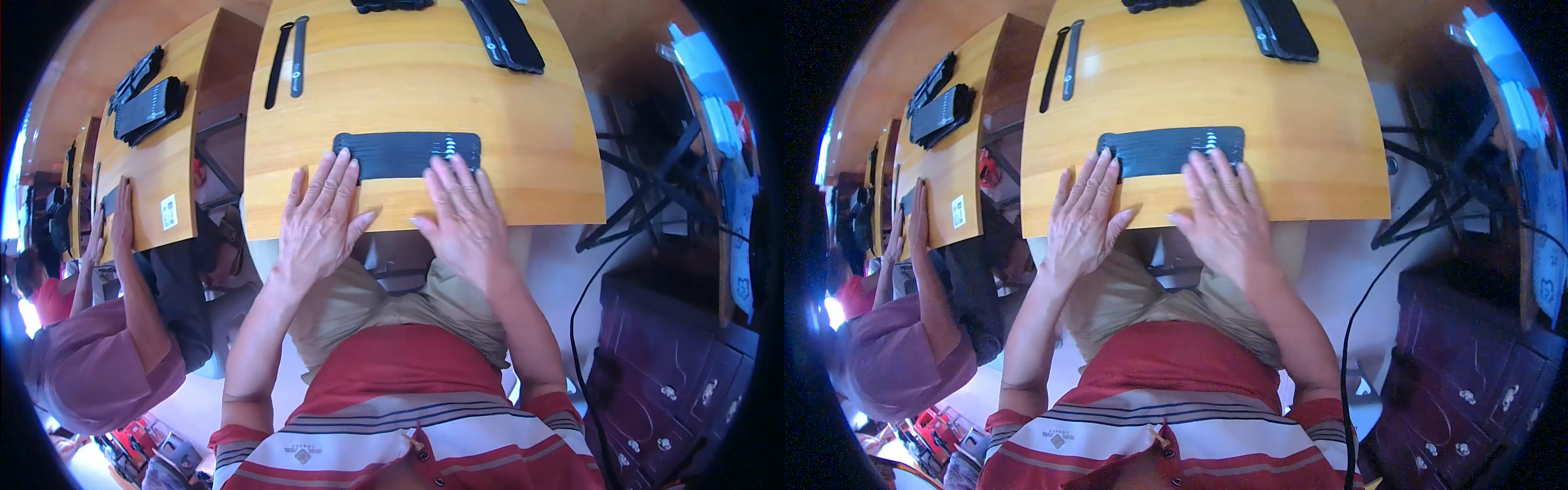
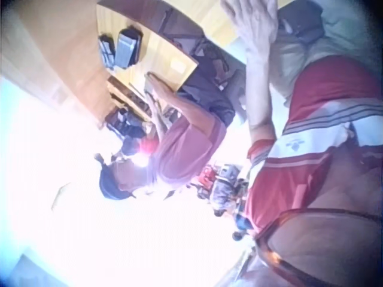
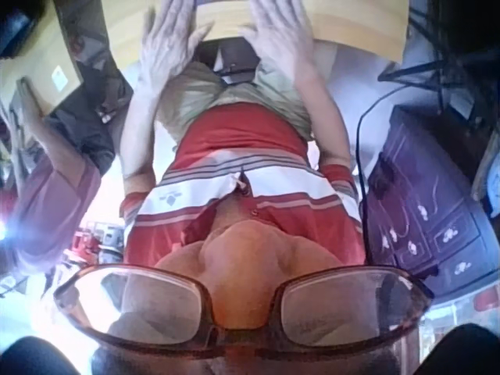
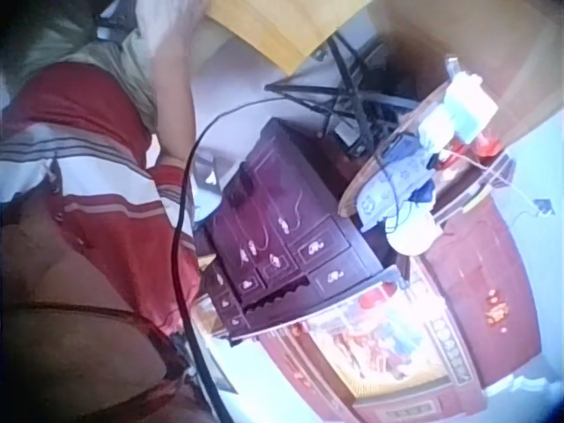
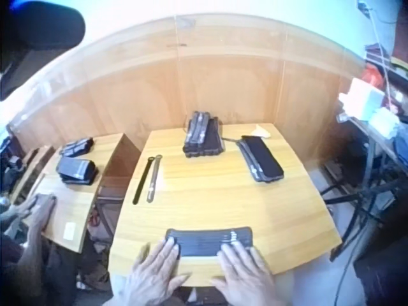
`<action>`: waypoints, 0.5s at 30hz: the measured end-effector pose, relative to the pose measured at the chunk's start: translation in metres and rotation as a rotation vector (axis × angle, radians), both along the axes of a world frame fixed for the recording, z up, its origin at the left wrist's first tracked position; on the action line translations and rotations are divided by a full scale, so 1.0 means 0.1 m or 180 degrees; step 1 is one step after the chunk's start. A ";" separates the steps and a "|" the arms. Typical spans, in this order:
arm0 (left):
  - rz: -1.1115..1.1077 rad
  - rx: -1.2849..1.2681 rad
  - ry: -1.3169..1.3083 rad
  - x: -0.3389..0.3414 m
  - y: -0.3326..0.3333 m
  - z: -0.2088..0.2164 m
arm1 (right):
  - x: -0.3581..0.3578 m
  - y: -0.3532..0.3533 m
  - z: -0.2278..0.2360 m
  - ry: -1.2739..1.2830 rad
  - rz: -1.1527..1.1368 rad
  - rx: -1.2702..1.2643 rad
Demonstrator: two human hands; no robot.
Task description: Assembling black textile straps by attaching small plastic components at a workbench.
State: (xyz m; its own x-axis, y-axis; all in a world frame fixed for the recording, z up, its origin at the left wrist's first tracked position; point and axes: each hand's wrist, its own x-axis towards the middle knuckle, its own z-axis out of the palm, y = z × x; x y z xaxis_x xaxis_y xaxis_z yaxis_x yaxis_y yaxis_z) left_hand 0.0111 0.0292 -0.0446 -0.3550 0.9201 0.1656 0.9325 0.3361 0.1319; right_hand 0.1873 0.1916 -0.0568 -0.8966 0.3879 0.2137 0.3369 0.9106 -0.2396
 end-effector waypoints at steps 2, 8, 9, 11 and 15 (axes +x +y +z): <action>0.0013 -0.0281 -0.0121 -0.12 -0.14 0.02 | 0.08 0.06 0.01 -0.0062 -0.0114 0.0006; -0.0093 0.0110 -0.0431 -0.26 -0.23 0.07 | 0.06 0.21 0.15 0.0682 -0.0018 -0.0070; -0.0084 0.0117 -0.0412 -0.26 -0.22 0.07 | -0.02 0.22 0.18 0.0701 -0.0008 -0.0064; 0.0033 0.0378 -0.0500 -0.27 -0.22 0.06 | -0.27 0.24 0.23 0.1106 -0.0074 -0.0677; 0.0204 0.1088 -0.0780 -0.28 -0.20 0.03 | -1.09 0.15 0.33 0.1259 0.0588 -0.0729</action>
State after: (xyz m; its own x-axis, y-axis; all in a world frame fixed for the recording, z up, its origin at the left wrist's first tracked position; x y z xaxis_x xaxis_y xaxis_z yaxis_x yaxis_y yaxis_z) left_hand -0.0165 0.0091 -0.0418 -0.4765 0.8017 0.3608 0.8384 0.2909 0.4609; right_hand 0.0783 0.2067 -0.0236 -0.8222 0.3070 0.4793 0.0176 0.8554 -0.5177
